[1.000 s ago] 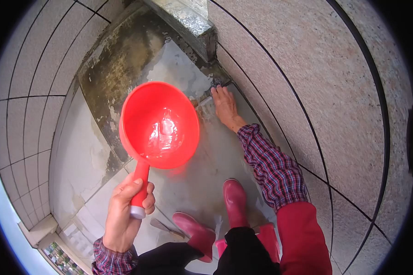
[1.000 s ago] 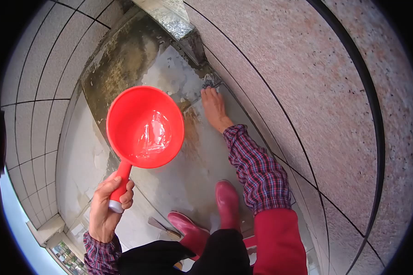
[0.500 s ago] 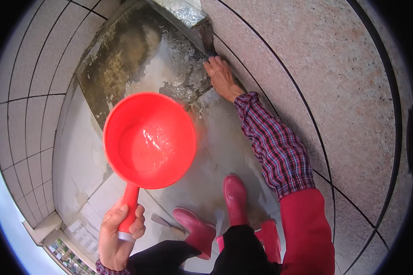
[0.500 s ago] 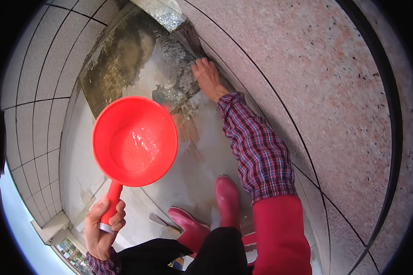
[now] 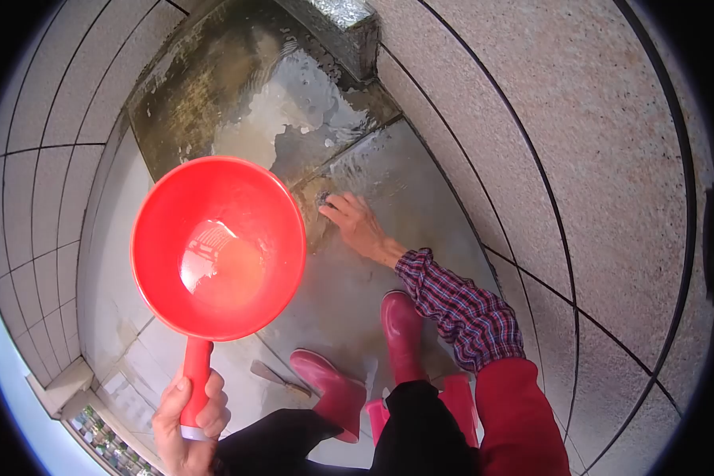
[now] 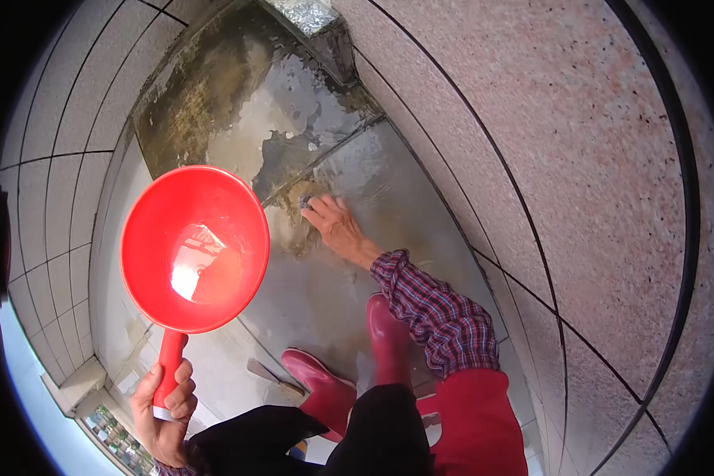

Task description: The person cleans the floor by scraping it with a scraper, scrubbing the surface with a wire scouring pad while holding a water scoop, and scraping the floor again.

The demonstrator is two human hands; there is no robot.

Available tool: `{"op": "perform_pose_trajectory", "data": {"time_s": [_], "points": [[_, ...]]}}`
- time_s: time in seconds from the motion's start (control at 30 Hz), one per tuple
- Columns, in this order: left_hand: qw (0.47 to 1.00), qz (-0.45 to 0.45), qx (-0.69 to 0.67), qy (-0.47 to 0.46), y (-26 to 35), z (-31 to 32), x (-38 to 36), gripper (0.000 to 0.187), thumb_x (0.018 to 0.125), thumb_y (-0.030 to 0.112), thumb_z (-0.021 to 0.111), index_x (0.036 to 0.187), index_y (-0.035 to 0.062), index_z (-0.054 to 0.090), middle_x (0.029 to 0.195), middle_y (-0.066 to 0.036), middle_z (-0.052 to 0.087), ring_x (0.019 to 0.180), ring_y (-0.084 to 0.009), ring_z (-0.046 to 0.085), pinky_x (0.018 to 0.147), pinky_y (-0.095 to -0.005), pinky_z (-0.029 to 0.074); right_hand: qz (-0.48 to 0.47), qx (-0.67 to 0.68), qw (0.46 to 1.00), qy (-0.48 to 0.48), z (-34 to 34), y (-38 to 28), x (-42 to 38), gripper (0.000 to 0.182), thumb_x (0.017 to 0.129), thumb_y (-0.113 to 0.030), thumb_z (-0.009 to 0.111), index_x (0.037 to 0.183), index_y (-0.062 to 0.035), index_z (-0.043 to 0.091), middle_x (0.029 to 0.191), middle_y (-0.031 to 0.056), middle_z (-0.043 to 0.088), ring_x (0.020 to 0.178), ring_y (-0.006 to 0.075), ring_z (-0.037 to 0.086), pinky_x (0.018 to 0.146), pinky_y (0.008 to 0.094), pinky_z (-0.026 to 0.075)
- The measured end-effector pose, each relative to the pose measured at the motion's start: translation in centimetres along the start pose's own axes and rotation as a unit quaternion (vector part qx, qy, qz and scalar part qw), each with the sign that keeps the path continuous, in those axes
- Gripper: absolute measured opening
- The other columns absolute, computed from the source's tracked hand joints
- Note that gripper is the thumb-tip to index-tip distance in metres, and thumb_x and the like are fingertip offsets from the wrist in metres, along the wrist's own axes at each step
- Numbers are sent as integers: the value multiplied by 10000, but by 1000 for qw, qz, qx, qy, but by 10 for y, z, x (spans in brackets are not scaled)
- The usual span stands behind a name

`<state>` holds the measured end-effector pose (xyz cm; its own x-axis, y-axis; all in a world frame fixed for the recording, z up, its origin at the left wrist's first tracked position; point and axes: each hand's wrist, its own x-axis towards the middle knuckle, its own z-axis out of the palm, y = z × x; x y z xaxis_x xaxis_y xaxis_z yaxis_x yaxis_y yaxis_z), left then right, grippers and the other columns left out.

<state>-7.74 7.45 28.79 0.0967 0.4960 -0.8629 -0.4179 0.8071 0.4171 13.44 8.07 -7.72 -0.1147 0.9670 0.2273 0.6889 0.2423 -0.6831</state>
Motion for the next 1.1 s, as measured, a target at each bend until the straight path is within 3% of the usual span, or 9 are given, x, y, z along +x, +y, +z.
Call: {"op": "perform_pose_trajectory", "data": {"time_s": [0.1,0.2,0.27,0.47,0.53,0.63,0.8,0.97,1.1], "points": [[1000,20,0,24,2,1,-10,483,915,167,415,1296,-46,205,802,-103,448,503,-73,405,414,-192,372,112,-153,972,136,-68,62,41,442,718,46,509,1153,-26,498,1177,149,474,1047,305,450,842,417,372],[999,43,4,17,7,-1,-14,486,917,164,409,1300,-49,198,808,-111,452,497,-77,408,412,-196,376,164,-253,946,122,-62,87,32,478,718,61,493,1189,-17,468,1189,155,468,1069,308,435,854,414,361],[999,41,-9,9,8,-2,-11,486,918,166,408,1300,-49,199,810,-114,454,499,-79,411,416,-199,379,261,-146,944,140,-39,49,31,505,718,69,484,1214,-17,446,1211,157,458,1076,310,426,860,415,351],[999,27,-24,-6,7,-6,-2,485,916,163,402,1300,-53,198,820,-126,460,511,-88,422,432,-208,390,-78,28,990,-114,44,-40,-8,422,693,29,522,1107,-53,523,1087,114,504,993,256,468,775,380,370],[999,23,-37,-4,9,-13,-6,486,916,161,399,1301,-54,195,821,-128,459,514,-90,424,436,-209,392,-74,9,997,0,20,-5,23,372,697,49,507,1052,-53,543,1030,93,495,967,241,470,758,371,364],[998,18,-59,11,12,-17,-14,497,916,164,400,1305,-52,180,812,-126,448,497,-92,420,405,-210,384,64,-147,970,184,-56,76,99,402,682,53,536,1079,-8,531,1026,117,504,961,288,467,768,371,385],[997,47,-62,3,18,-23,-19,492,921,154,391,1309,-47,166,818,-131,442,496,-101,421,404,-217,390,229,-160,948,150,-14,50,105,492,654,16,592,1135,9,489,1040,114,478,986,263,454,755,386,381],[994,40,-94,-23,18,-31,-12,493,920,144,386,1312,-42,152,828,-134,436,516,-114,420,441,-235,405,-50,18,998,-33,69,-62,51,396,613,11,604,1001,-35,537,925,63,476,929,222,476,710,345,355],[991,20,-130,-2,23,-38,-19,519,909,132,396,1320,-36,128,826,-150,426,513,-119,417,437,-230,397,-83,5,994,77,39,-3,93,369,613,36,592,970,-52,563,868,77,483,913,237,486,718,359,374]]}}
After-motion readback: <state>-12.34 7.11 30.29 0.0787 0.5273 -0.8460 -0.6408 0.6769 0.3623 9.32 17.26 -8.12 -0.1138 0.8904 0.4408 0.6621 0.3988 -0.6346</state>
